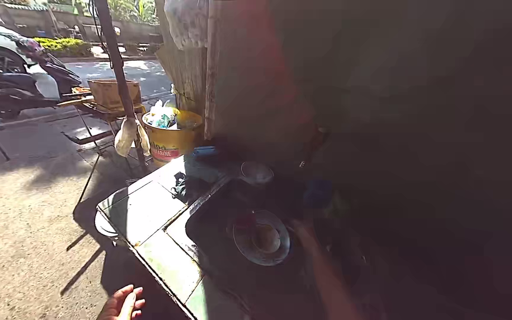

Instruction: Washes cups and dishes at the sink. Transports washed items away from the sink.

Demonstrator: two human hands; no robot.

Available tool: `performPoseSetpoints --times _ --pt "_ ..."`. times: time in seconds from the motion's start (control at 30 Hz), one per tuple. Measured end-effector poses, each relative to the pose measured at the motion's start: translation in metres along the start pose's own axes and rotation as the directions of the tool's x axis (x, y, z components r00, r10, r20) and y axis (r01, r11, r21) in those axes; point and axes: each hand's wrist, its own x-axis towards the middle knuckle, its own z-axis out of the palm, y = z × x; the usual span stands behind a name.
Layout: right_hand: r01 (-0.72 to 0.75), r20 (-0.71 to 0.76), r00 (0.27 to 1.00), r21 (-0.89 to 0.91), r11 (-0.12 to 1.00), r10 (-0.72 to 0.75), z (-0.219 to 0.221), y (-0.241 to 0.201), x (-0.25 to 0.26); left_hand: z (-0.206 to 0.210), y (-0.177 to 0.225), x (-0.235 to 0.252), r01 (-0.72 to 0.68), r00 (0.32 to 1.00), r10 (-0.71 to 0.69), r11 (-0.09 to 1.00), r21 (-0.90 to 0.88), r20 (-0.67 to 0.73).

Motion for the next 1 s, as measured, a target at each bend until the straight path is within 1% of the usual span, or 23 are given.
performPoseSetpoints --times 0.03,0.1,0.13,0.17,0.2,0.23,0.3,0.33,0.37,0.4,0.43,0.47,0.53,0.6,0.7,0.77,0.8,0.83,0.87,0.9,0.93,0.97,1.0 --pt "0.096 -0.084 0.992 -0.029 0.995 -0.098 -0.010 -0.031 0.006 0.020 0.019 0.027 -0.056 0.997 0.057 0.998 -0.020 0.044" --pt "0.261 -0.188 0.942 -0.113 0.959 -0.279 -0.027 -0.090 0.017 0.070 0.056 0.071 -0.176 0.969 0.188 0.981 -0.086 0.161" --pt "0.340 -0.240 0.897 -0.165 0.926 -0.372 -0.033 -0.119 0.025 0.097 0.074 0.089 -0.214 0.936 0.235 0.971 -0.107 0.262" --pt "0.402 -0.285 0.841 -0.242 0.883 -0.461 -0.039 -0.144 0.038 0.125 0.093 0.102 -0.211 0.893 0.237 0.971 -0.109 0.382" --pt "0.421 -0.288 0.811 -0.318 0.849 -0.510 -0.044 -0.166 0.052 0.153 0.113 0.110 -0.197 0.836 0.213 0.977 -0.085 0.506" --pt "0.403 -0.267 0.812 -0.386 0.830 -0.518 -0.047 -0.184 0.065 0.180 0.130 0.115 -0.195 0.756 0.195 0.978 -0.069 0.624" --pt "0.303 -0.230 0.862 -0.480 0.823 -0.452 -0.047 -0.208 0.084 0.234 0.158 0.118 -0.192 0.575 0.164 0.979 -0.063 0.802" --pt "0.274 -0.223 0.874 -0.505 0.818 -0.431 -0.047 -0.214 0.090 0.263 0.169 0.118 -0.163 0.500 0.132 0.985 -0.057 0.856" --pt "0.290 -0.215 0.869 -0.509 0.811 -0.446 -0.049 -0.215 0.095 0.291 0.178 0.117 -0.104 0.447 0.076 0.994 -0.033 0.891" --pt "0.348 -0.192 0.850 -0.494 0.796 -0.491 -0.053 -0.211 0.099 0.318 0.183 0.114 -0.030 0.415 0.019 1.000 -0.007 0.910" --pt "0.442 -0.158 0.816 -0.451 0.775 -0.557 -0.058 -0.201 0.105 0.346 0.185 0.112 0.056 0.393 -0.040 0.998 0.019 0.919" --pt "0.540 -0.123 0.775 -0.383 0.750 -0.620 -0.063 -0.191 0.111 0.371 0.185 0.108 0.158 0.385 -0.109 0.986 0.052 0.916" --pt "0.642 -0.079 0.725 -0.283 0.712 -0.685 -0.070 -0.183 0.120 0.417 0.184 0.107 0.325 0.388 -0.208 0.942 0.078 0.898" --pt "0.694 -0.061 0.691 -0.220 0.685 -0.720 -0.072 -0.181 0.126 0.452 0.182 0.108 0.398 0.408 -0.243 0.915 0.068 0.880" --pt "0.760 -0.056 0.641 -0.097 0.643 -0.766 -0.073 -0.172 0.134 0.481 0.178 0.108 0.456 0.464 -0.251 0.890 0.014 0.849" --pt "0.785 -0.116 0.619 0.092 0.612 -0.777 -0.071 -0.163 0.137 0.490 0.173 0.110 0.443 0.495 -0.241 0.897 -0.003 0.835" --pt "0.773 -0.163 0.629 0.234 0.589 -0.760 -0.069 -0.155 0.136 0.491 0.169 0.112 0.383 0.509 -0.203 0.924 -0.009 0.837" --pt "0.725 -0.207 0.670 0.390 0.568 -0.713 -0.065 -0.146 0.131 0.492 0.165 0.115 0.273 0.539 -0.154 0.962 0.001 0.828" --pt "0.631 -0.243 0.749 0.545 0.552 -0.617 -0.057 -0.137 0.125 0.491 0.160 0.121 0.131 0.595 -0.118 0.990 0.048 0.795" --pt "0.517 -0.277 0.842 0.659 0.546 -0.463 -0.044 -0.126 0.115 0.488 0.153 0.129 -0.018 0.660 -0.097 0.989 0.145 0.745" --pt "0.374 -0.270 0.927 0.737 0.564 -0.262 -0.028 -0.115 0.104 0.482 0.149 0.138 -0.105 0.736 -0.108 0.957 0.270 0.668" --pt "0.212 -0.216 0.974 0.754 0.622 -0.070 -0.011 -0.104 0.094 0.475 0.145 0.148 -0.117 0.810 -0.135 0.917 0.382 0.571" --pt "0.042 -0.133 0.988 0.719 0.694 0.078 0.008 -0.092 0.088 0.466 0.139 0.158 -0.078 0.875 -0.156 0.889 0.452 0.458"
